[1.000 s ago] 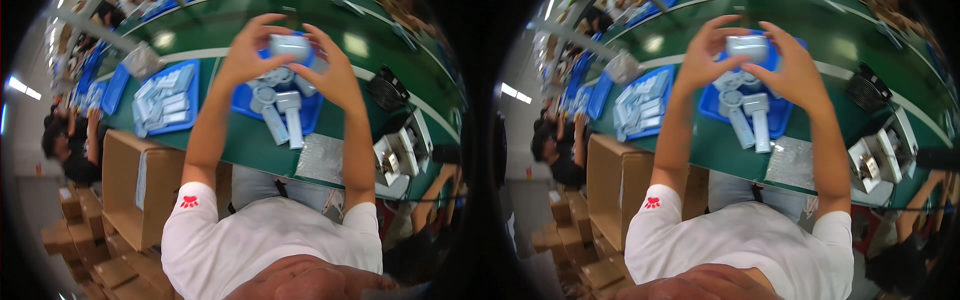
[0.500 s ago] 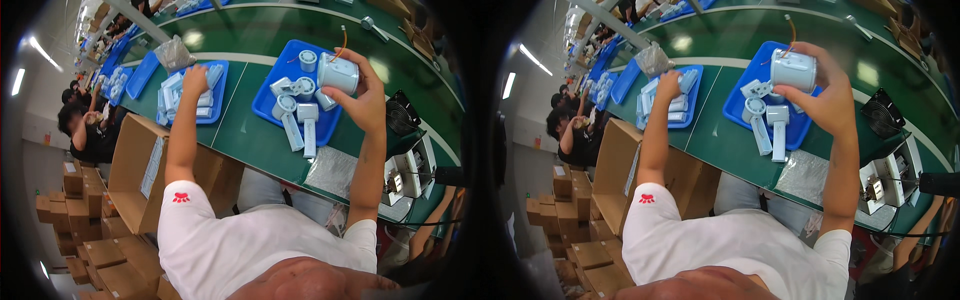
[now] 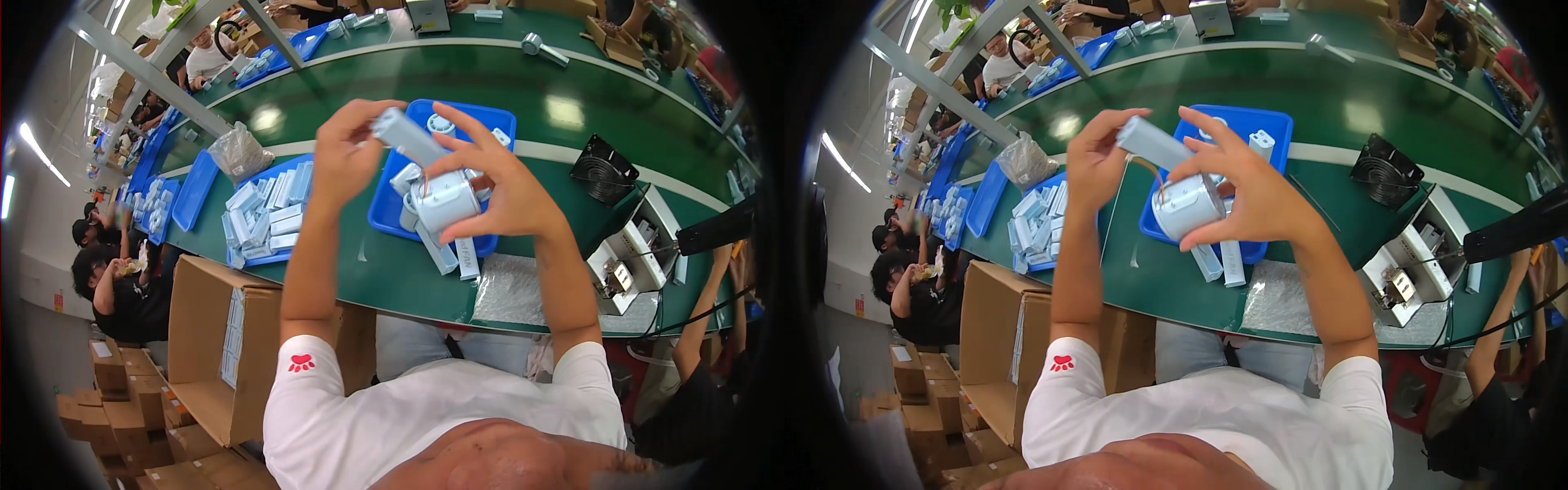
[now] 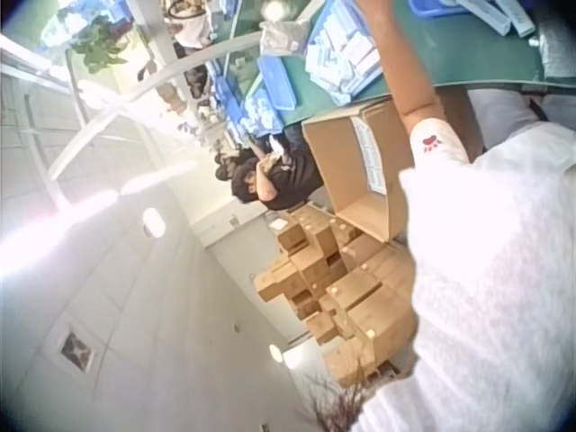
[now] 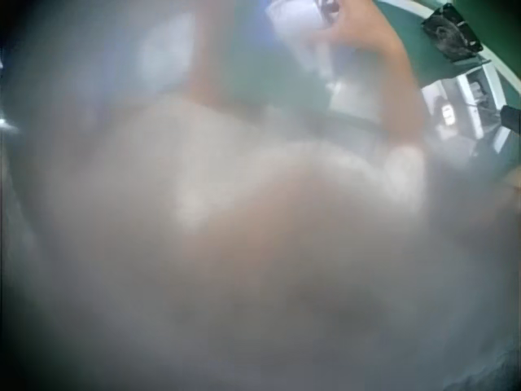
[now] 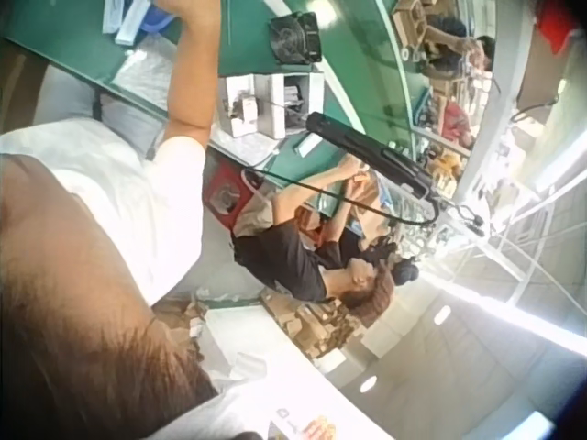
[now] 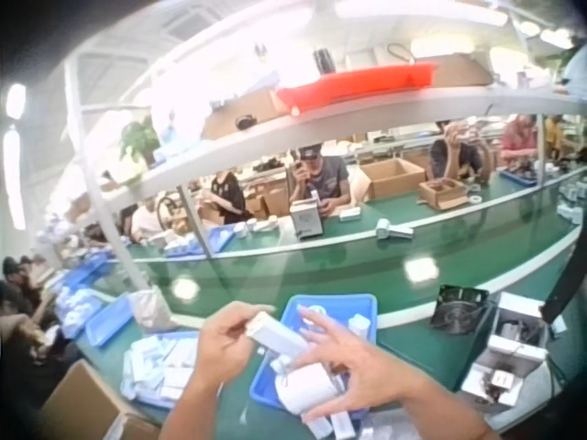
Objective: The person assembles small white plastic fan components at a factory workstation. They insert a motor into a plastic housing, secure it with a power drill, and place the finished units into a blue tray. The process is repeated for multiple units throughout the clip.
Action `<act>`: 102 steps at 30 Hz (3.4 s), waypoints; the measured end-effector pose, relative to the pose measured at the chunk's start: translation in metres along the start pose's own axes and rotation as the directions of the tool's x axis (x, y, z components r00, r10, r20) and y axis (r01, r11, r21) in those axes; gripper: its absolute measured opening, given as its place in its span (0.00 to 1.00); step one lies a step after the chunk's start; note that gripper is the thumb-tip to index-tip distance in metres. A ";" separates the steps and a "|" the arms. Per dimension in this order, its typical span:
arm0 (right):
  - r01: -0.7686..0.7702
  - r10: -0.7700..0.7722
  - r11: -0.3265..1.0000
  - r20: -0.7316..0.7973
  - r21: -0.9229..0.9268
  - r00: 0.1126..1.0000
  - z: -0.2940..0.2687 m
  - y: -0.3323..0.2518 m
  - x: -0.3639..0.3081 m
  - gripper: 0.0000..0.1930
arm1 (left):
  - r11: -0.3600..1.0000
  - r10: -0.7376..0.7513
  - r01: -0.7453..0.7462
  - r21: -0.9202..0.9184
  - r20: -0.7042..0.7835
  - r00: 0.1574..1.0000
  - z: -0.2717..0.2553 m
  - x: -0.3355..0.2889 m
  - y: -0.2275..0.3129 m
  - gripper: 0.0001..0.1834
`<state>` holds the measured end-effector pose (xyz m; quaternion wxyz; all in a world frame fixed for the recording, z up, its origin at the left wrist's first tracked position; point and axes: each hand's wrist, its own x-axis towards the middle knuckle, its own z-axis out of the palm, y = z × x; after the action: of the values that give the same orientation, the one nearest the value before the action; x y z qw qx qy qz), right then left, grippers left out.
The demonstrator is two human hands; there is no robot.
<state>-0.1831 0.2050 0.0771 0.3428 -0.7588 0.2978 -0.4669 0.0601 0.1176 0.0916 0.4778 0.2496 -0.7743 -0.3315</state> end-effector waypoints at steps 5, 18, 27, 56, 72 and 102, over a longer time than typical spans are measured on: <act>0.034 -0.032 0.992 -0.016 0.119 0.999 -0.010 -0.006 -0.005 0.36 | 0.980 -0.027 0.031 -0.194 0.024 0.999 0.053 0.029 0.029 0.16; 0.028 -0.198 0.961 -0.611 -0.277 0.767 -0.023 0.002 -0.001 0.37 | 0.892 -0.066 0.063 -0.449 0.008 0.998 0.123 0.027 0.036 0.42; 0.340 -0.068 0.911 -0.728 0.234 0.683 -0.062 -0.010 -0.017 0.27 | 0.866 -0.038 -0.088 -0.491 -0.241 0.970 0.102 0.029 0.024 0.30; 0.355 -0.387 0.913 -0.699 -0.200 0.602 -0.027 -0.014 -0.009 0.44 | 0.925 0.007 0.020 -0.378 0.071 0.997 0.103 0.024 0.032 0.48; 0.311 -0.489 0.872 -0.664 -0.377 0.565 -0.023 -0.017 -0.009 0.43 | 0.955 0.189 -0.159 -0.251 0.100 0.977 0.100 0.030 0.020 0.48; 0.372 -0.683 0.726 -0.545 -0.578 0.486 -0.006 0.006 -0.005 0.42 | 0.932 0.361 -0.347 0.103 -0.206 0.910 0.128 0.032 0.010 0.31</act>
<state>-0.1918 0.2042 0.0718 -0.1258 -0.6118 0.2394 -0.7433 -0.0693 0.1371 0.0761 0.6047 0.1558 -0.7589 -0.1846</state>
